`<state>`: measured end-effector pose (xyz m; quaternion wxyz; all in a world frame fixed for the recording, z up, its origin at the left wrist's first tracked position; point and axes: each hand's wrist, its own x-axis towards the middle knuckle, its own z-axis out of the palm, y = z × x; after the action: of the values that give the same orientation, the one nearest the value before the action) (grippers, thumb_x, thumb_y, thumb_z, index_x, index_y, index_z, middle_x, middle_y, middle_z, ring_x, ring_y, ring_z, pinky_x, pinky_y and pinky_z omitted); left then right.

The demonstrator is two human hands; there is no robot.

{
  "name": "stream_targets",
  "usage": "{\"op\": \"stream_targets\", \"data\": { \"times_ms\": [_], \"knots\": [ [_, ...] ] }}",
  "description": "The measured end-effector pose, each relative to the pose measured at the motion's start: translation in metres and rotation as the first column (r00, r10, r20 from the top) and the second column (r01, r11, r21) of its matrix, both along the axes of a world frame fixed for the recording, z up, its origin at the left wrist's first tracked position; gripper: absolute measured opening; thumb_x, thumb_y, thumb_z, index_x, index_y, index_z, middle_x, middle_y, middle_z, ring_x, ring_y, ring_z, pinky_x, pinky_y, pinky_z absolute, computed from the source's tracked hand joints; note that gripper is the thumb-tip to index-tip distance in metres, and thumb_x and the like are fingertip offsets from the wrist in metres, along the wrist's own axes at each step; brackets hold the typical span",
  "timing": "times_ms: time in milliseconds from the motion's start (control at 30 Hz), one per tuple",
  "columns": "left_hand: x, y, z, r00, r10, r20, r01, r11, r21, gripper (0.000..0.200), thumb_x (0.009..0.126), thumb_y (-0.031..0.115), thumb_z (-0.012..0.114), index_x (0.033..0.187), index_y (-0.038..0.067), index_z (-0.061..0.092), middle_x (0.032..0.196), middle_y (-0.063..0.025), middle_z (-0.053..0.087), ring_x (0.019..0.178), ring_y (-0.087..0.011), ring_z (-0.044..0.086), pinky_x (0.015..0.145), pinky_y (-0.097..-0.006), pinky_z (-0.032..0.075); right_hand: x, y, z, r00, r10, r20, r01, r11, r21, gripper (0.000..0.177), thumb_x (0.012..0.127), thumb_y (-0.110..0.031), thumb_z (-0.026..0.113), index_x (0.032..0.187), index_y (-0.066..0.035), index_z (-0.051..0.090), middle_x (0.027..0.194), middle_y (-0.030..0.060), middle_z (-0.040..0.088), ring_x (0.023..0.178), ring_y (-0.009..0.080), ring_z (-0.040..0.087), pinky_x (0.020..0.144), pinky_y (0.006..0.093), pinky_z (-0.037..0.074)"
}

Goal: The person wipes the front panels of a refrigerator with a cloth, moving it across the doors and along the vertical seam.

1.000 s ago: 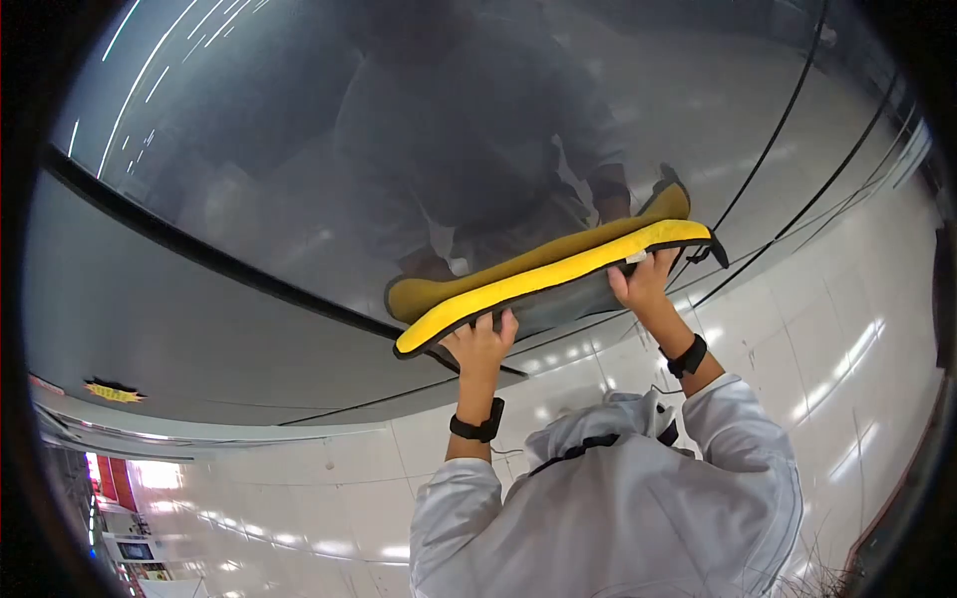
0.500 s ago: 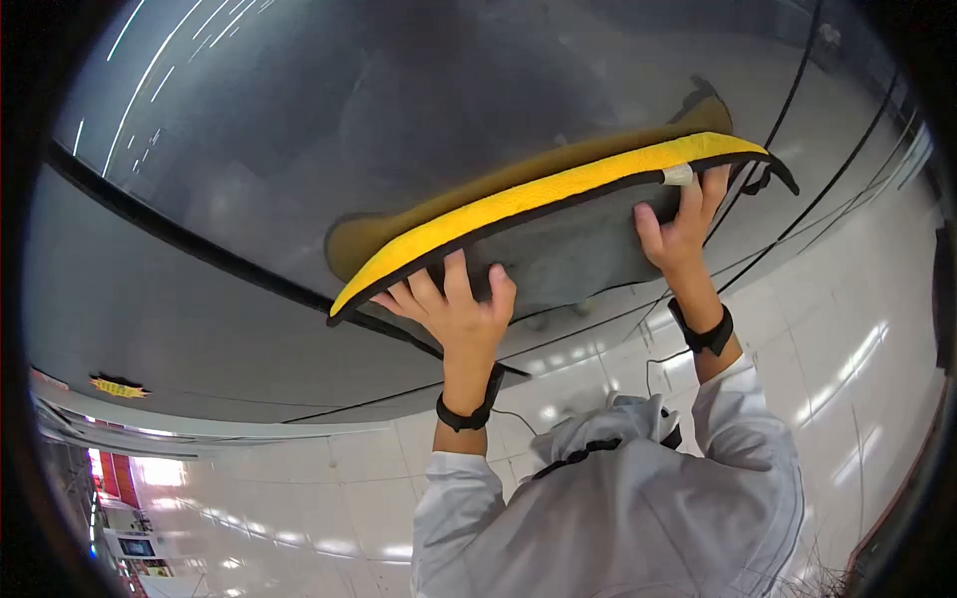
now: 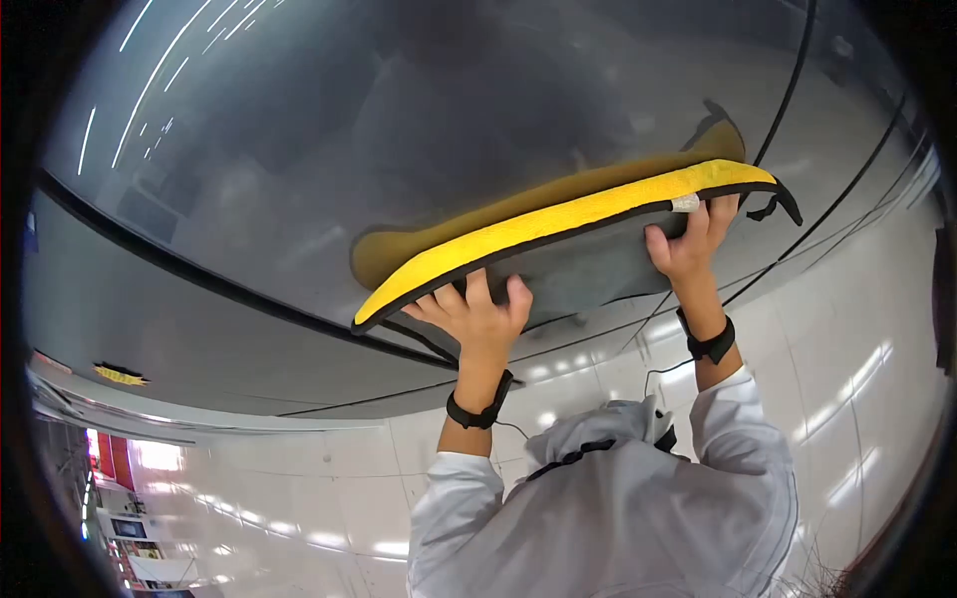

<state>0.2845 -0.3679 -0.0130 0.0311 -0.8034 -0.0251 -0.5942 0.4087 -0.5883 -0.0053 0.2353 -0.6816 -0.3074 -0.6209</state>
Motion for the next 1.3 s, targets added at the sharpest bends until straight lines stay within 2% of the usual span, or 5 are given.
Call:
{"op": "stream_targets", "data": {
  "times_ms": [467,633,700,800,1300],
  "knots": [
    [0.011,-0.017,-0.015,0.998,0.003,-0.067,-0.004,1.000,-0.019,0.050,0.074,0.036,0.044,0.113,0.006,0.036,0.121,-0.0229,0.026,0.117,-0.0444,0.015,0.088,-0.0643,0.004,0.014,-0.018,-0.015,0.998,-0.037,-0.054,0.036,0.999,-0.021,0.062,0.074,-0.048,0.046,0.115,-0.002,0.038,0.122,0.0201,0.031,0.112,0.0414,0.027,0.090,0.0529,0.021],
    [0.025,-0.024,-0.035,0.999,-0.016,-0.042,0.017,1.000,0.016,0.047,0.071,0.035,0.048,0.107,0.006,0.039,0.117,-0.0229,0.030,0.112,-0.0421,0.022,0.085,-0.0589,0.013,0.029,-0.024,-0.042,0.995,-0.031,-0.091,0.034,0.999,0.027,0.060,0.075,-0.050,0.043,0.114,-0.004,0.040,0.120,0.0192,0.033,0.111,0.0400,0.028,0.089,0.0510,0.021],
    [0.028,-0.029,-0.042,1.000,0.003,-0.031,-0.004,0.999,-0.036,0.039,0.063,0.034,0.058,0.094,0.014,0.049,0.108,-0.0143,0.040,0.100,-0.0351,0.036,0.080,-0.0466,0.028,0.035,-0.027,-0.053,0.995,-0.008,-0.098,0.013,0.999,0.048,0.056,0.075,-0.050,0.043,0.109,-0.005,0.044,0.118,0.0185,0.034,0.108,0.0384,0.031,0.088,0.0496,0.023],
    [0.030,-0.031,-0.047,0.997,0.003,-0.079,-0.006,0.999,-0.037,0.040,0.062,0.033,0.059,0.097,0.014,0.050,0.109,-0.0136,0.041,0.099,-0.0333,0.038,0.081,-0.0436,0.030,0.040,-0.028,-0.060,0.996,-0.009,-0.085,0.015,0.998,0.069,0.053,0.074,-0.050,0.045,0.105,-0.006,0.046,0.115,0.0176,0.035,0.103,0.0369,0.033,0.085,0.0481,0.025],
    [0.030,-0.030,-0.044,0.993,-0.112,-0.025,0.110,0.992,-0.064,0.037,0.063,0.030,0.060,0.092,0.012,0.047,0.104,-0.0149,0.040,0.101,-0.0336,0.034,0.083,-0.0497,0.022,0.041,-0.031,-0.059,0.996,-0.020,-0.090,0.024,0.999,0.042,0.060,0.072,-0.050,0.046,0.110,-0.005,0.043,0.123,0.0191,0.031,0.111,0.0405,0.029,0.088,0.0507,0.023]
  ]
}}
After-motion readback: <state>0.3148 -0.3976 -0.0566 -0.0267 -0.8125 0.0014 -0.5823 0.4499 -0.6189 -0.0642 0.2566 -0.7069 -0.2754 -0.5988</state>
